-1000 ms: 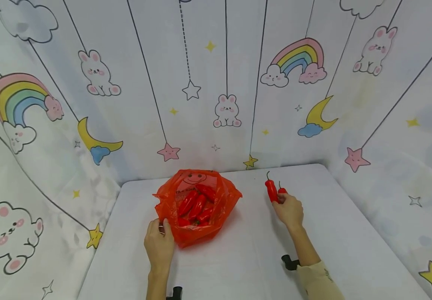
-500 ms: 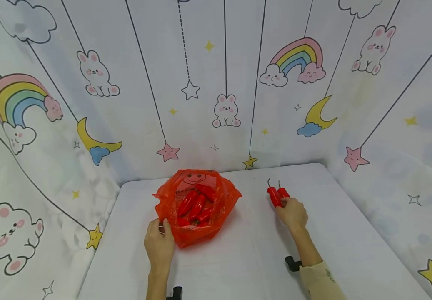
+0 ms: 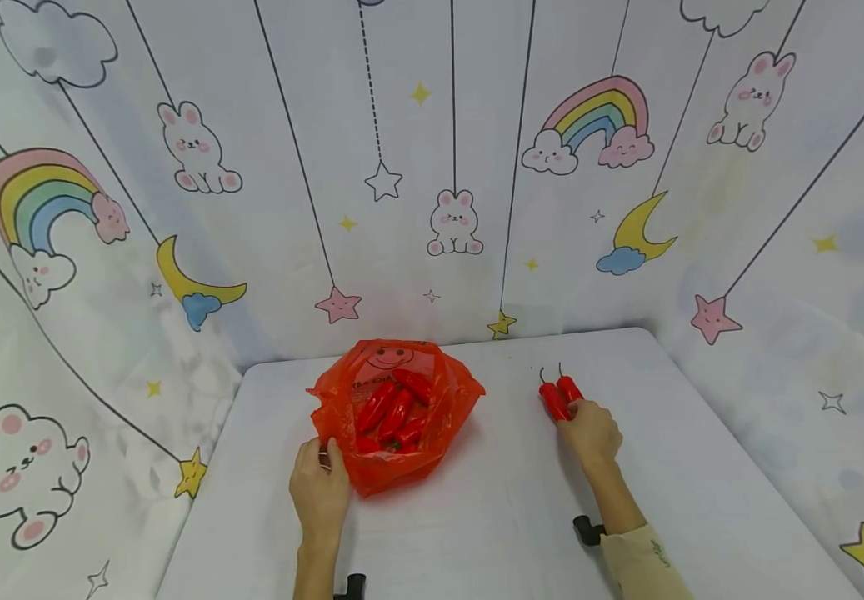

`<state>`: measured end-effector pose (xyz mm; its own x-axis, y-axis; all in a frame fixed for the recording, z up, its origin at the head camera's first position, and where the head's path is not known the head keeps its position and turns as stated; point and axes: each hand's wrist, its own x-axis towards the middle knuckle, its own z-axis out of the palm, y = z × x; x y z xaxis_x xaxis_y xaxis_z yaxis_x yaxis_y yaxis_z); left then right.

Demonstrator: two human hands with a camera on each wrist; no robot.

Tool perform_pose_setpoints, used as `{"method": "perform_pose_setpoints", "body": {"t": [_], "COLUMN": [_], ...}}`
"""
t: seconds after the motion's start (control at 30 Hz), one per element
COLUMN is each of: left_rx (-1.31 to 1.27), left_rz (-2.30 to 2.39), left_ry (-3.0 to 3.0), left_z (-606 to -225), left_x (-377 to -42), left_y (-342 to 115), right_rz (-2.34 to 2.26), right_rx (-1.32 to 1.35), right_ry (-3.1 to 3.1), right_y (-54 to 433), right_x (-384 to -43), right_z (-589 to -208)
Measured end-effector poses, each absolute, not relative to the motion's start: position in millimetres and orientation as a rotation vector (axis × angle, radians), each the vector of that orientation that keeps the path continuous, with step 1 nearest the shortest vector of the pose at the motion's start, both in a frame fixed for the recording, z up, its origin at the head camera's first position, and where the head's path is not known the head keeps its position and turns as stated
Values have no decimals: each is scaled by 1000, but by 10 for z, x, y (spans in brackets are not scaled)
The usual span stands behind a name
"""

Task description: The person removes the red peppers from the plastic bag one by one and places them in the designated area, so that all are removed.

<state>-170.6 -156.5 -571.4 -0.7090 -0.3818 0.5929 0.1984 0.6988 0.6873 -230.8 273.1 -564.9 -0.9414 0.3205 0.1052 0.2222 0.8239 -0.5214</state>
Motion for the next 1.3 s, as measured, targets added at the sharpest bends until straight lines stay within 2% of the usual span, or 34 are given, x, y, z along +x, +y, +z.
{"method": "perform_pose_setpoints", "body": {"t": [1.3], "left_rx": [157], "left_rz": [-1001], "left_ry": [-2167], "left_z": [-5696], "left_x": [-1688], "left_y": [-1563], "right_rz": [781], "right_rx": [-524], "right_ry": [-2845], "right_y": [2716], "right_x": [-2268], "right_z": [-5603]}}
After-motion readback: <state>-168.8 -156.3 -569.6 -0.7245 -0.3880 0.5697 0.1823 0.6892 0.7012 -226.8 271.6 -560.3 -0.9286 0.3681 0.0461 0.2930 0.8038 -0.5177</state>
